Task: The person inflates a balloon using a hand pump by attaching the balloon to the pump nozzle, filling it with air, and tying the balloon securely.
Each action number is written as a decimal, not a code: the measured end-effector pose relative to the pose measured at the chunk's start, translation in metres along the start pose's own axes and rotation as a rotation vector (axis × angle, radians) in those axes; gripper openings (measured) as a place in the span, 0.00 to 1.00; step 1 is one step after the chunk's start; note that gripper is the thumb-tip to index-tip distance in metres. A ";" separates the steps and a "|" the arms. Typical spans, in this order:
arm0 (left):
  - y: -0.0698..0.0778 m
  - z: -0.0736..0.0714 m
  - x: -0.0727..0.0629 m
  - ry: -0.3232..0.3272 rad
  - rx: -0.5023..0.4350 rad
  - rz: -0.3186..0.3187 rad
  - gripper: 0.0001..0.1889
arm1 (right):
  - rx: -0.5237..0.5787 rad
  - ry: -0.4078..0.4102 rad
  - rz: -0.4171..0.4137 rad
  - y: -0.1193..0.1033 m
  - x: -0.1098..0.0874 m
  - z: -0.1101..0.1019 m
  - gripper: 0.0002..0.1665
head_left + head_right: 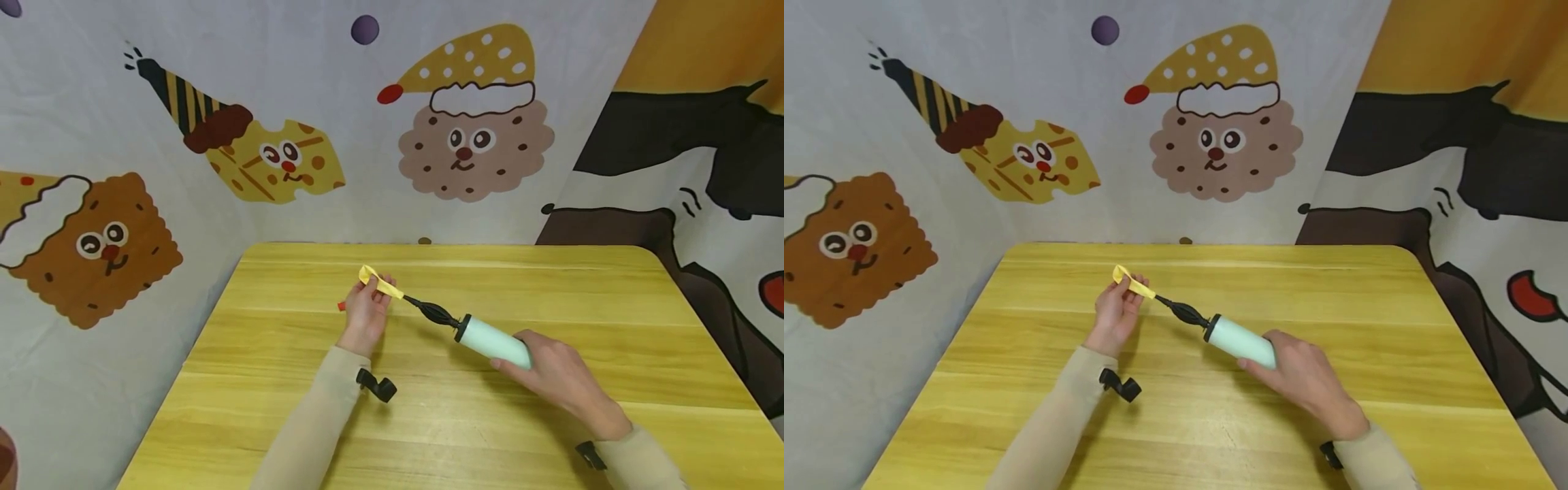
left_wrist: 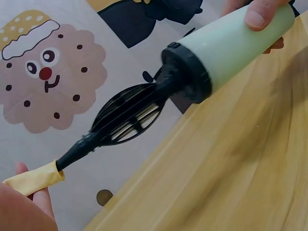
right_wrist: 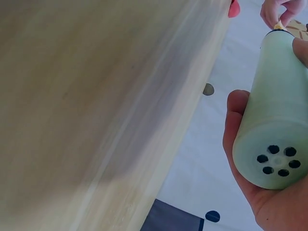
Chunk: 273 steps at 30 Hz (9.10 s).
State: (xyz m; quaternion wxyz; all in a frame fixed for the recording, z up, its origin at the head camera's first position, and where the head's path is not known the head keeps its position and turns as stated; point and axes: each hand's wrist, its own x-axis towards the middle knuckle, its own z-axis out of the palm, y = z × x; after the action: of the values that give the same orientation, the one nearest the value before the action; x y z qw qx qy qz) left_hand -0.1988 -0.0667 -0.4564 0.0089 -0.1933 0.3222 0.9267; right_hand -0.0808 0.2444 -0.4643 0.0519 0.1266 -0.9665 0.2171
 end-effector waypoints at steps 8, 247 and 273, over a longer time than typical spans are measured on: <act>-0.009 0.002 -0.007 -0.041 -0.027 -0.025 0.15 | 0.028 0.004 0.005 -0.004 0.003 0.004 0.36; -0.022 0.003 -0.014 -0.426 -0.079 0.027 0.15 | 0.157 -0.060 0.070 -0.077 0.030 0.021 0.38; -0.027 0.006 -0.001 -0.134 0.199 0.351 0.18 | 0.192 -0.128 0.048 -0.093 0.020 0.025 0.35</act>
State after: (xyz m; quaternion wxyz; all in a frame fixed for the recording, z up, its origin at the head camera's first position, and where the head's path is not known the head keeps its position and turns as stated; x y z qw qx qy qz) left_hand -0.1965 -0.0415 -0.4680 -0.1122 -0.0705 0.4396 0.8884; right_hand -0.0769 0.1479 -0.4461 -0.0273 0.1215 -0.9453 0.3014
